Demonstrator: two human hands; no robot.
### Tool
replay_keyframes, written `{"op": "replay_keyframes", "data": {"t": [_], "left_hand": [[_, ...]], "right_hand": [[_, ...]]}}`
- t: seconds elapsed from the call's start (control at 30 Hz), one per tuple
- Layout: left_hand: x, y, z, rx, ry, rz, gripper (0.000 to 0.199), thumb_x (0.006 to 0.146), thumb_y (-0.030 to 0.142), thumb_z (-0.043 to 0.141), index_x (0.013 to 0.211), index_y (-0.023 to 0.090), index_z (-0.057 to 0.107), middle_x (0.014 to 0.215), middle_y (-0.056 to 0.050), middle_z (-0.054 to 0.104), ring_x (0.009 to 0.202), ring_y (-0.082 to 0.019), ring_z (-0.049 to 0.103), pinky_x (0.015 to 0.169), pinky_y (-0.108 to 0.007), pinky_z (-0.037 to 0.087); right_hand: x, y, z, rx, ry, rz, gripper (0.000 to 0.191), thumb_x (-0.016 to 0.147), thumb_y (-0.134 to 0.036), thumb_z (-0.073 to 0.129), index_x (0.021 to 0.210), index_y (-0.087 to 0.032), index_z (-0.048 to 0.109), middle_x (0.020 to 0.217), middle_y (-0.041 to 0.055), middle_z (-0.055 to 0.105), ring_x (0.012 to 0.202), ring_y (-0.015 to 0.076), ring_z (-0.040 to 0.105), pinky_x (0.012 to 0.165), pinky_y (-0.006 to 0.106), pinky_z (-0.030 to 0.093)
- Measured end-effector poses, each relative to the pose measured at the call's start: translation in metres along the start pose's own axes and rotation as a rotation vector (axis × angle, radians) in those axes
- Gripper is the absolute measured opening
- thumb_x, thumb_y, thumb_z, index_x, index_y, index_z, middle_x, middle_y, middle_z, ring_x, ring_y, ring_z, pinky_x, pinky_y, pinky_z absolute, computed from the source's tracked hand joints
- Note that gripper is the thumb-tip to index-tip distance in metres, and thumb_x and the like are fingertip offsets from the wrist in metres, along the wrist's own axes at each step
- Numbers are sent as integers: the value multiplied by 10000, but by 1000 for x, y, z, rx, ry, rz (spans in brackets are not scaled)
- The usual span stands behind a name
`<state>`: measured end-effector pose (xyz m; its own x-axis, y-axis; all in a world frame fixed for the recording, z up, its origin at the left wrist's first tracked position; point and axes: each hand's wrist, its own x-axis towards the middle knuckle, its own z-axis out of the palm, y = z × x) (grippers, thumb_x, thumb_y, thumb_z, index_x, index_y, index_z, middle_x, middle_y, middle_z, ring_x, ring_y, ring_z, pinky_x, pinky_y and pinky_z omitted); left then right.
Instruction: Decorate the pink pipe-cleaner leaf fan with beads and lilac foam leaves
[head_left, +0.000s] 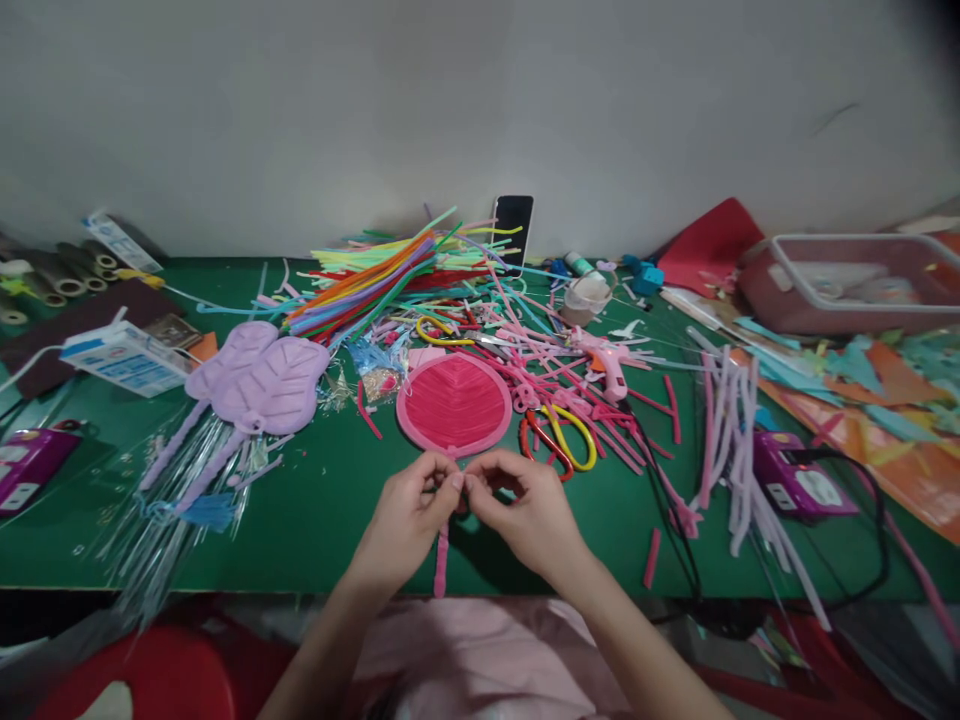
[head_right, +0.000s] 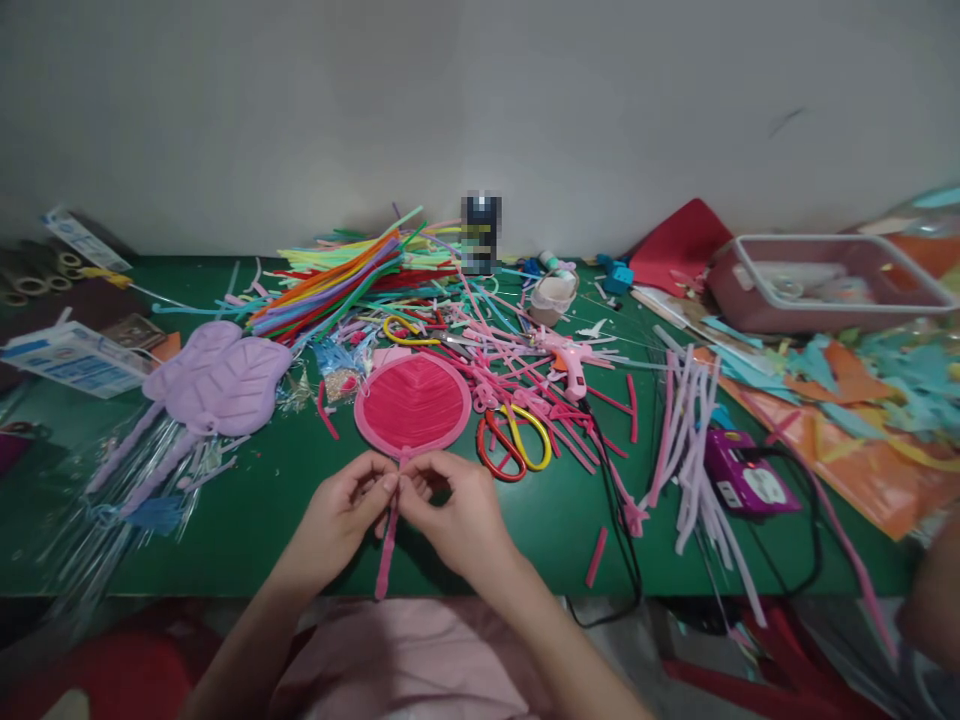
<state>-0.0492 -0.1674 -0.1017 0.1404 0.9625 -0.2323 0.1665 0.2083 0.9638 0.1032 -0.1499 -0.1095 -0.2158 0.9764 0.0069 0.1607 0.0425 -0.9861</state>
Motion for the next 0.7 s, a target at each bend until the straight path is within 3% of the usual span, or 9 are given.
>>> {"op": "replay_keyframes", "data": {"t": [0.2,0.37,0.47,0.57,0.63,0.7], "left_hand": [[1,0,1,-253,-3,-32,287,894,410,567,739,170,542,614,34,591,419,-58,487,441,-184,394],[2,3,-2,-483,22,-84,268,803,408,717,788,152,643,609,21,609,468,-72,530,393,-152,413],[4,2,-3,-486,77,-86,241,787,363,750,838,133,699,681,-21,679,557,-88,603,461,-148,480],[7,-3,-5,-475,120,-96,255,789,321,756,947,126,716,830,-77,744,763,-152,697,618,-189,565],[8,-6,-5,-486,130,-99,291,783,298,764,1017,136,701,903,-90,757,866,-185,712,695,-221,583],[9,-8,-6,-485,131,-93,336,781,294,767,1072,154,676,938,-87,762,897,-197,717,722,-240,588]], "right_hand": [[0,1,1,153,28,103,175,759,-347,646,752,-173,665,679,28,689,569,129,607,541,228,494],[-3,-2,-8,32,22,84,226,827,-364,569,752,-174,665,669,27,680,563,127,602,519,221,472],[-5,3,-20,-192,81,33,152,816,-280,562,816,-177,673,729,25,695,585,128,614,539,224,476],[-7,10,-31,-337,155,-38,155,787,-225,583,905,-182,673,799,26,706,660,137,640,608,231,500],[-9,11,-35,-369,180,-35,99,817,-265,588,820,-192,655,712,6,677,599,127,609,563,220,476],[-11,10,-34,-391,181,-5,218,861,-321,576,678,-203,594,574,-23,598,497,110,539,493,214,423]]}}
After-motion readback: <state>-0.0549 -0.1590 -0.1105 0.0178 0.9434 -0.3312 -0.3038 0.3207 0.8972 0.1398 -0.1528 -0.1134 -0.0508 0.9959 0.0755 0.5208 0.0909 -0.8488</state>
